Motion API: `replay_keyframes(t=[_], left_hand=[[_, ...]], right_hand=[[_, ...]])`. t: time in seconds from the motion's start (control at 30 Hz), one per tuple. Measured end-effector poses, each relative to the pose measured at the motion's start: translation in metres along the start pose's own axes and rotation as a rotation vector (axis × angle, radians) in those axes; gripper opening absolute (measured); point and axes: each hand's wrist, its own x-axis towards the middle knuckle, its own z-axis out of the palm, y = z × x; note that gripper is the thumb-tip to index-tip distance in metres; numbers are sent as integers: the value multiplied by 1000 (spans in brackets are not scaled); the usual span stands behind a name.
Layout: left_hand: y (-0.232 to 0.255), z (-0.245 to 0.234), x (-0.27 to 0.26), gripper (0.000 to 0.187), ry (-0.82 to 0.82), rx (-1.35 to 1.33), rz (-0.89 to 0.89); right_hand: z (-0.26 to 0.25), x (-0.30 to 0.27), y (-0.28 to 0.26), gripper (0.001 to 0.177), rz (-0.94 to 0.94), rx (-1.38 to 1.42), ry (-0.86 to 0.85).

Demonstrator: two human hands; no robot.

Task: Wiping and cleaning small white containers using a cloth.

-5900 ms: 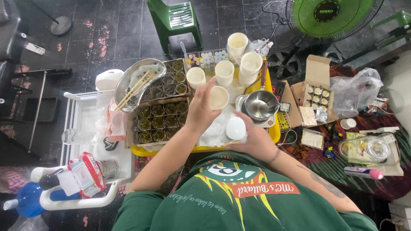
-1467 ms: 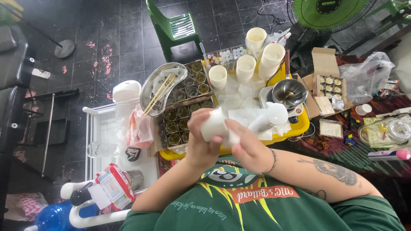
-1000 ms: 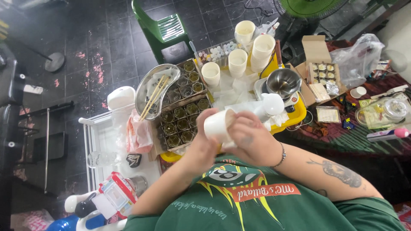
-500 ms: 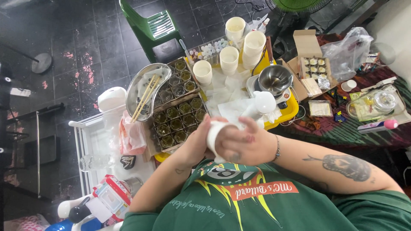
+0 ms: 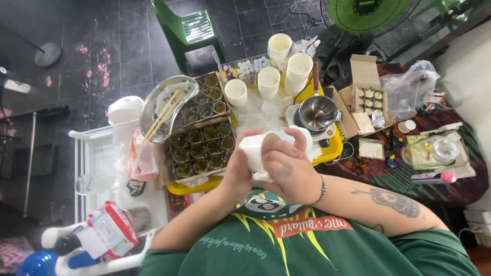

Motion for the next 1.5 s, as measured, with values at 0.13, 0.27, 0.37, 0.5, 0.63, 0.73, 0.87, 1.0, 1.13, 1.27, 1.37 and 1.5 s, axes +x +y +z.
replay_keyframes(t=[0.13, 0.27, 0.37, 0.5, 0.63, 0.73, 0.87, 1.0, 1.13, 1.27, 1.37, 1.5], left_hand=[[8, 1, 18, 62, 254, -183, -404], [-4, -18, 20, 68, -17, -213, -659], [-2, -6, 24, 69, 42, -242, -772], [-5, 6, 31, 72, 72, -324, -720], [-2, 29, 34, 73, 100, -107, -571], [-23, 25, 30, 70, 156, -83, -424], [-23, 37, 38, 65, 239, -58, -334], [-30, 41, 41, 58, 248, -88, -344], [-48, 36, 42, 65, 178, -59, -321], [-46, 47, 48, 60, 343, 21, -523], [-23, 62, 54, 63, 359, 162, -524], [-27, 62, 50, 63, 246, 32, -205]], right_hand=[[-25, -7, 29, 39, -309, -275, -32], [-58, -2, 52, 42, -588, -378, -242], [-80, 6, 59, 40, -581, -326, -207], [-89, -2, 66, 40, -313, 121, -10], [-93, 1, 68, 36, -196, 185, 58], [-93, 8, 69, 33, -417, -74, -74], [-100, 20, 68, 35, -515, -388, -38], [-91, -13, 98, 23, -545, -333, 30], [-98, -12, 107, 24, -619, -312, 9], [-97, -13, 113, 16, -671, -419, -167], [-100, -10, 111, 14, -556, -358, -149], [-105, -9, 97, 24, -320, -269, -296]])
